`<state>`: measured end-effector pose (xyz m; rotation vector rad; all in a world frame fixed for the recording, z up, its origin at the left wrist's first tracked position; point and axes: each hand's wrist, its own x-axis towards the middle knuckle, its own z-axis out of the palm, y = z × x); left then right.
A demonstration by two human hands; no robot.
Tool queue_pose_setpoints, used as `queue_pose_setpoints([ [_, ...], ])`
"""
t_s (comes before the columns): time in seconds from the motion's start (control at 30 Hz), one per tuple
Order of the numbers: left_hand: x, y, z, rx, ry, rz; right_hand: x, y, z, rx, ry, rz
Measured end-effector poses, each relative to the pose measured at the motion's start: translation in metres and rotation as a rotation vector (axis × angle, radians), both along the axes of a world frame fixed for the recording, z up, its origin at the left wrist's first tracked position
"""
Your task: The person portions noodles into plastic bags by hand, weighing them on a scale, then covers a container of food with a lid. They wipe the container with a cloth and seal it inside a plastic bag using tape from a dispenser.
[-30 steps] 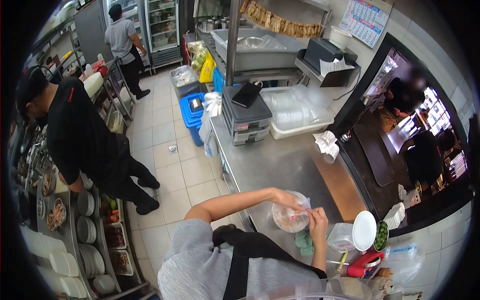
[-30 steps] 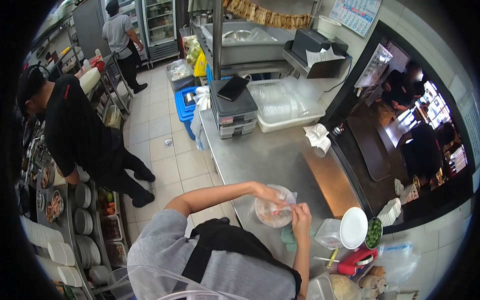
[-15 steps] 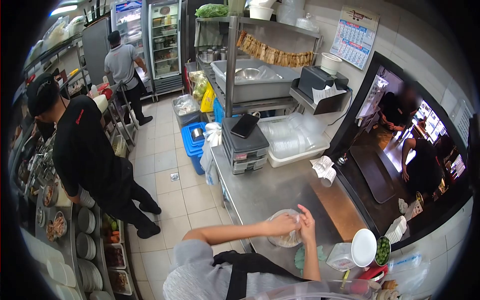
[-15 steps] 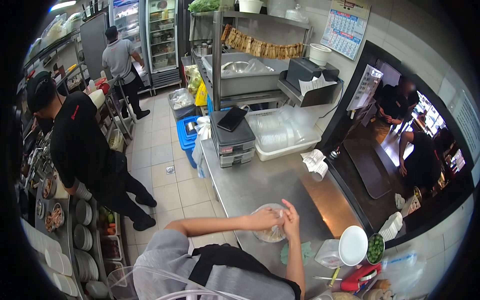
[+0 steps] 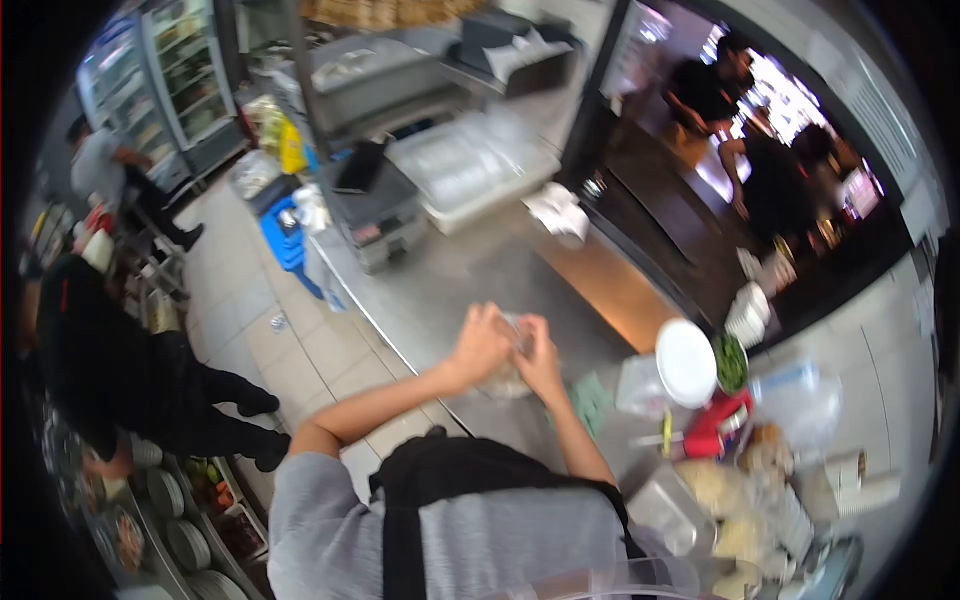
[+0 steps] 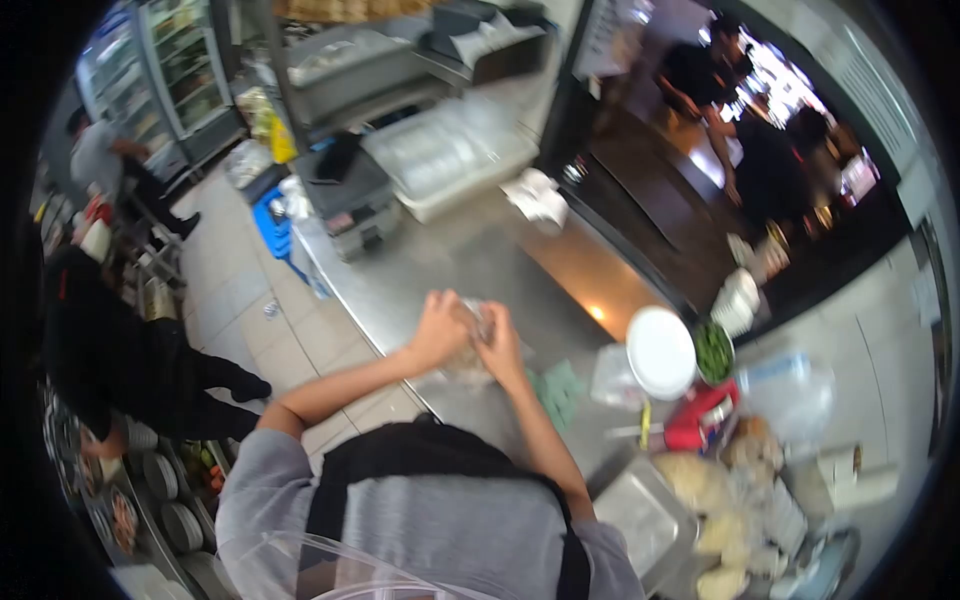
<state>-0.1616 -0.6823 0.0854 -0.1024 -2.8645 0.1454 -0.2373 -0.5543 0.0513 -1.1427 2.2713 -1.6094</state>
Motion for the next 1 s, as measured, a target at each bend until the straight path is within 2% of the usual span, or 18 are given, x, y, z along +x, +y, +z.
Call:
queue_pose_setpoints([
  [0.07, -0.008, -0.006, -0.012, 0.247, -0.004, -0.01, 0.003, -0.001, -0.008, -0.061, 0.102, -0.047],
  [0.13, -0.022, -0.02, 0.011, 0.77, -0.503, 0.095, 0.006, 0.001, 0.004, -0.107, 0.314, -0.081],
  [0.23, -0.03, -0.036, 0.011, 1.482, -0.713, 0.145, 0.003, 0.008, 0.003, -0.223, 0.357, -0.011],
  [0.27, -0.032, -0.041, 0.009, 1.486, -0.73, 0.087, 0.003, 0.009, 0.004, -0.278, 0.111, 0.073],
  [0.37, -0.036, -0.048, 0.003, 1.496, -0.764, -0.054, 0.001, 0.01, 0.012, -0.29, -0.019, 0.178],
  [0.43, -0.035, -0.051, 0.005, 1.495, -0.762, -0.108, -0.002, 0.009, 0.01, -0.221, 0.043, 0.118],
  [0.53, -0.022, -0.037, -0.003, 0.759, -0.212, -0.088, 0.008, 0.016, 0.016, -0.105, 0.166, 0.035],
  [0.57, -0.018, -0.036, -0.011, 0.691, -0.166, -0.051, 0.016, 0.02, 0.017, -0.062, 0.207, 0.012],
  [0.63, -0.008, -0.037, -0.03, 0.554, -0.072, 0.026, 0.032, 0.035, -0.015, -0.031, 0.202, -0.022],
  [0.73, 0.0, -0.026, -0.034, 0.628, 0.034, 0.011, 0.03, 0.04, -0.016, -0.046, 0.139, -0.034],
  [0.83, -0.004, -0.021, -0.033, 0.867, 0.261, -0.088, 0.026, 0.036, -0.006, -0.127, 0.035, 0.001],
  [0.93, -0.003, -0.005, -0.017, 1.549, 0.129, -0.084, 0.011, 0.031, -0.001, -0.168, -0.073, 0.058],
  [1.0, -0.011, -0.007, -0.02, 1.773, 0.019, -0.231, -0.001, 0.028, 0.004, -0.166, -0.118, 0.078],
])
